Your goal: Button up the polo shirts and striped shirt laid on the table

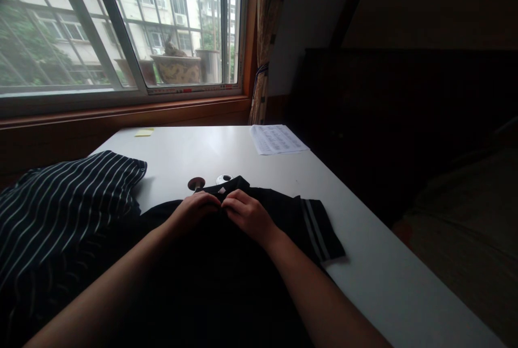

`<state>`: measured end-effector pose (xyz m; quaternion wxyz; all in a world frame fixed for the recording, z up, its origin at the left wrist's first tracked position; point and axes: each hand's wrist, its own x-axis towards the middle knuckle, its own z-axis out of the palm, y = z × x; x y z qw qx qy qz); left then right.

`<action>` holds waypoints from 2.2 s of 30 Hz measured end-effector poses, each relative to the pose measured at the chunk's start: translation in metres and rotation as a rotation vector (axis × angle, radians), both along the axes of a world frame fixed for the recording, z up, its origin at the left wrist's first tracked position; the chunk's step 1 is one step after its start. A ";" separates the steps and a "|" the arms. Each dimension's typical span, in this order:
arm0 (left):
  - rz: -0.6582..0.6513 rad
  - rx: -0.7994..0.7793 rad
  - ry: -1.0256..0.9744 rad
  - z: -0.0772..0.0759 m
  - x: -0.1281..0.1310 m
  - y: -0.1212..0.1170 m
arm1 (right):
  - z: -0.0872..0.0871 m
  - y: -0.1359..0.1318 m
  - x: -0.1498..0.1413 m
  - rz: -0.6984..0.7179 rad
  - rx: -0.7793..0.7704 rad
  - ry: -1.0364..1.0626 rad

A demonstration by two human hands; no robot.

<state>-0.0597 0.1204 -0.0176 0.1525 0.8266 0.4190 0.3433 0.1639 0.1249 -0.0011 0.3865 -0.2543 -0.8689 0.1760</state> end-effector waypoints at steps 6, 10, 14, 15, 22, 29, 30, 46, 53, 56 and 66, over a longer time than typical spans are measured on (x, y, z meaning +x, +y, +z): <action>-0.031 0.012 0.022 0.002 -0.001 -0.005 | -0.003 0.002 0.002 -0.020 0.003 -0.013; -0.072 0.039 0.069 -0.002 -0.006 -0.004 | -0.006 0.002 0.003 -0.036 0.016 -0.014; -0.143 0.191 0.162 -0.001 -0.011 -0.002 | -0.006 0.002 0.003 -0.049 0.041 -0.017; -0.147 0.233 0.197 0.002 -0.011 -0.003 | -0.005 0.002 0.003 -0.050 0.054 -0.024; -0.056 0.416 0.335 0.020 -0.009 -0.011 | -0.002 0.002 0.003 -0.097 0.175 -0.080; -0.093 0.493 0.258 0.021 -0.001 -0.017 | -0.003 0.000 0.002 -0.058 0.161 0.015; -0.096 0.503 0.258 0.021 0.000 -0.017 | -0.003 -0.001 0.002 -0.057 0.157 0.025; -0.097 0.625 0.256 0.024 0.004 -0.018 | 0.001 -0.004 0.003 -0.035 0.148 0.051; -0.080 0.584 0.283 0.019 0.003 -0.015 | -0.004 0.000 0.000 -0.072 0.073 0.095; -0.095 0.502 0.216 0.017 0.003 -0.012 | -0.008 0.002 -0.001 -0.180 0.026 0.151; -0.125 0.144 -0.028 0.004 0.005 -0.008 | -0.010 0.003 -0.005 -0.197 -0.207 0.030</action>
